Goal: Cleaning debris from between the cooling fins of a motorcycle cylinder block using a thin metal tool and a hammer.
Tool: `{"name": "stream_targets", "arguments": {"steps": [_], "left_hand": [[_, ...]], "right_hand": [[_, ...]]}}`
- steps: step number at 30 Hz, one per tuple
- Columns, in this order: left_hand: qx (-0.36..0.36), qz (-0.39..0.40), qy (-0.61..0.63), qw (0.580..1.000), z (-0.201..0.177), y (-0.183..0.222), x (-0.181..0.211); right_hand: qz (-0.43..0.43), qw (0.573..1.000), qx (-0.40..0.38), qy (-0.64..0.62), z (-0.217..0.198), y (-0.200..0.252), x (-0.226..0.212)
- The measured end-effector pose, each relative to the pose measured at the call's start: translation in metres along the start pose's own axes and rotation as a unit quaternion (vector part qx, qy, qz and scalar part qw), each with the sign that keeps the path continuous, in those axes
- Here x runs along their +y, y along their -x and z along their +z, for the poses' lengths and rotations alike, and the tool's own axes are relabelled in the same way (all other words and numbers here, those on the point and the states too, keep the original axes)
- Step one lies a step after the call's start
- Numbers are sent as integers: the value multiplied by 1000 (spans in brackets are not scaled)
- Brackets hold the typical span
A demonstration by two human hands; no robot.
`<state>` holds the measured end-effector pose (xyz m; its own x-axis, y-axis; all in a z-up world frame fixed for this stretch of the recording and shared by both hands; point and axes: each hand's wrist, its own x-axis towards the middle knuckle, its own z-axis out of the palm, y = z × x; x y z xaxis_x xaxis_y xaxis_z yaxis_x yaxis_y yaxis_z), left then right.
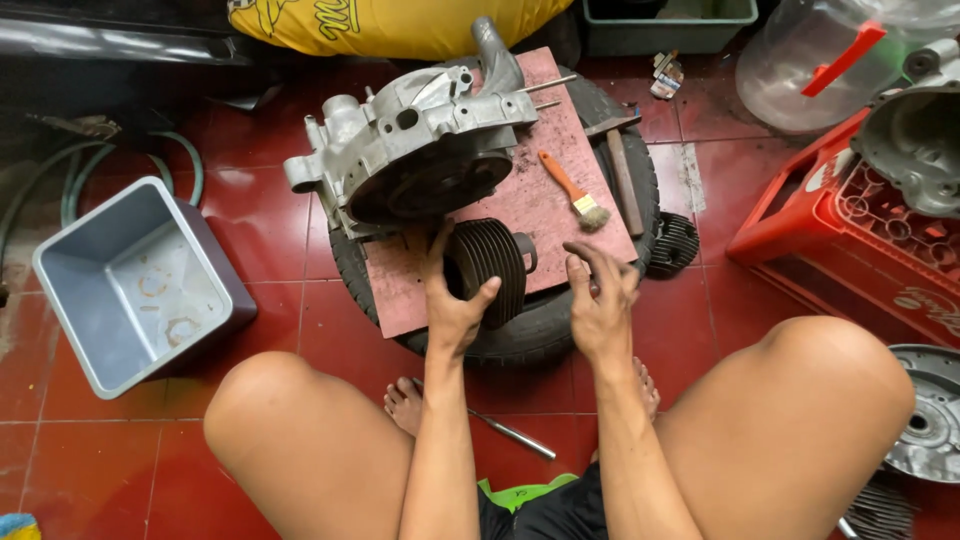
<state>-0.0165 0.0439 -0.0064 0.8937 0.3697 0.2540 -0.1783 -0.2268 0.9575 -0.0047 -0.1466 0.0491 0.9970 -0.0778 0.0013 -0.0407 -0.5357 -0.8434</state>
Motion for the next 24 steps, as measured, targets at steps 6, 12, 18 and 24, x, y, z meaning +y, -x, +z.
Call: {"name": "stream_targets", "arguments": {"steps": [6,12,18,24], "left_hand": [[-55,-23,-7,998,-14,17,12],[-25,-99,162,981,-27,36,11],[50,-314,173,932,-4,34,97],[66,-222,194,953,0,40,110]], "right_hand": [[30,991,-52,-122,6,-11,14],[123,979,-118,-109,35,-3,-2],[139,984,-112,-12,58,5,24],[54,993,-67,-79,30,22,-20]]}}
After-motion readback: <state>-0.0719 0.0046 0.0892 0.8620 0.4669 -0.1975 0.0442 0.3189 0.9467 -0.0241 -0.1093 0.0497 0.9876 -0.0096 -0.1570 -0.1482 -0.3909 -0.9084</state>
